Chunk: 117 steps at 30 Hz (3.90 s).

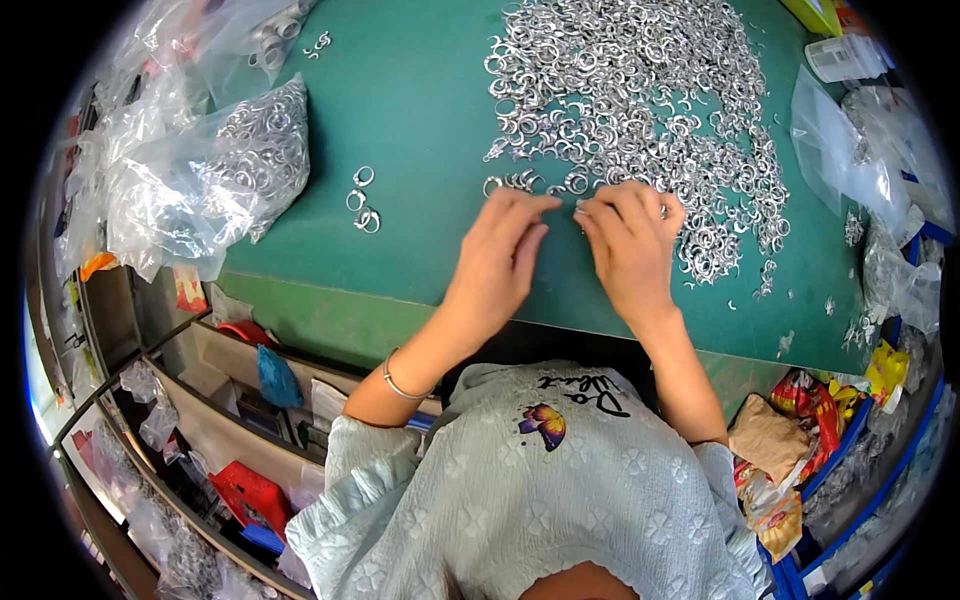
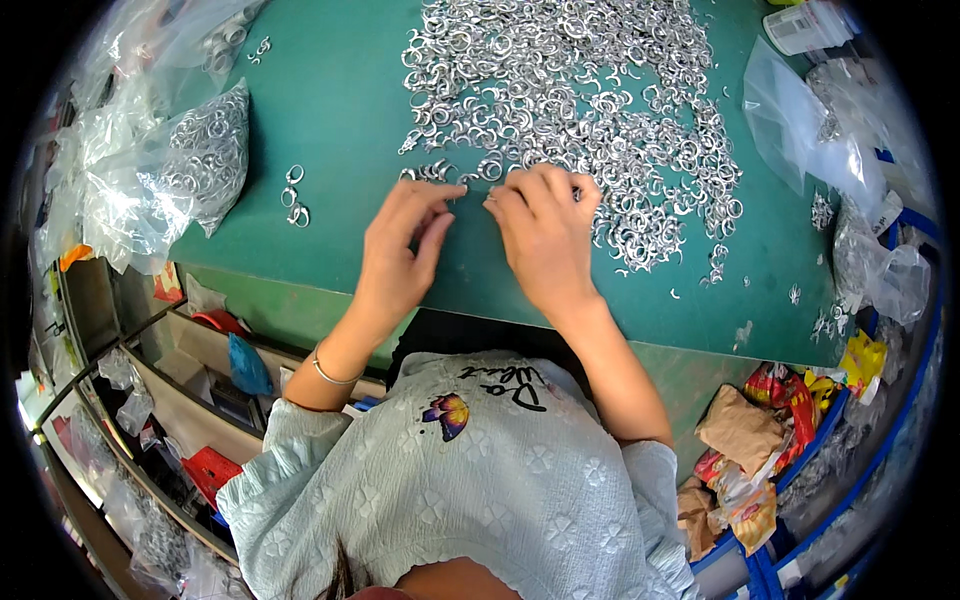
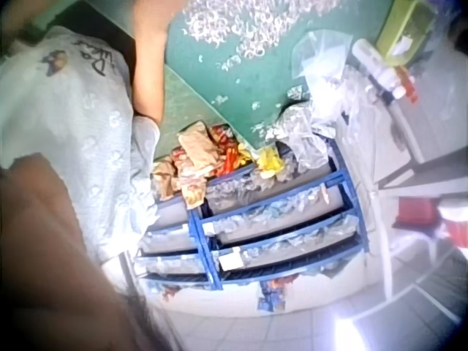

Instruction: The person sorts small crescent-shaped metal parts on a green workbench by hand, picking them up from a pile and moving them into a plastic bag or smaller groups.

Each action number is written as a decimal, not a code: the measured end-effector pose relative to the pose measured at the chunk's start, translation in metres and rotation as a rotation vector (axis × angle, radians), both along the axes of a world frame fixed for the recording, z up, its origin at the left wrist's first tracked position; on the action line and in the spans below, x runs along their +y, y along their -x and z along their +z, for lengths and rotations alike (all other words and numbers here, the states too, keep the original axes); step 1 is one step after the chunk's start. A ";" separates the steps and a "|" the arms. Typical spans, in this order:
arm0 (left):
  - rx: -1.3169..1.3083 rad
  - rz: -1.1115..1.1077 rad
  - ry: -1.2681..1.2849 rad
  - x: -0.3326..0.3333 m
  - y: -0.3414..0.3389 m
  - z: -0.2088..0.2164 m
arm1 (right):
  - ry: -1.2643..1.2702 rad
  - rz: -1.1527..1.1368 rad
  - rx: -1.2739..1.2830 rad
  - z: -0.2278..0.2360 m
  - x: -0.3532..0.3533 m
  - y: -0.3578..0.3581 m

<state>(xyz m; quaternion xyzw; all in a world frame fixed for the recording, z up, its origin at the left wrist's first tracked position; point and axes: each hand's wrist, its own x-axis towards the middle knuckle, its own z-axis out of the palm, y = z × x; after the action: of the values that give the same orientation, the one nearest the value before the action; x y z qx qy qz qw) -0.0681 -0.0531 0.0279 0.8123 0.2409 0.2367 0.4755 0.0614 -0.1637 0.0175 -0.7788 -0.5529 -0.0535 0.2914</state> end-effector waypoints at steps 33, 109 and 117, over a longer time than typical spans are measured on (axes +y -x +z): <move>-0.038 0.038 0.114 0.012 -0.032 0.007 | -0.057 -0.340 0.460 0.017 -0.026 -0.064; 0.340 -0.351 -0.460 0.017 -0.134 0.010 | -0.438 -0.061 1.710 0.029 -0.058 -0.134; 0.142 -0.242 -0.224 0.016 -0.129 0.004 | -0.025 -0.226 0.206 0.016 -0.022 -0.133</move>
<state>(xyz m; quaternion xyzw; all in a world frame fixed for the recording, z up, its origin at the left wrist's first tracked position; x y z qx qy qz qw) 0.0608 -0.0370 0.0319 0.8980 0.1466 0.1449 0.3887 0.1949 -0.1861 0.0336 -0.8338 -0.4282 -0.0125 0.3481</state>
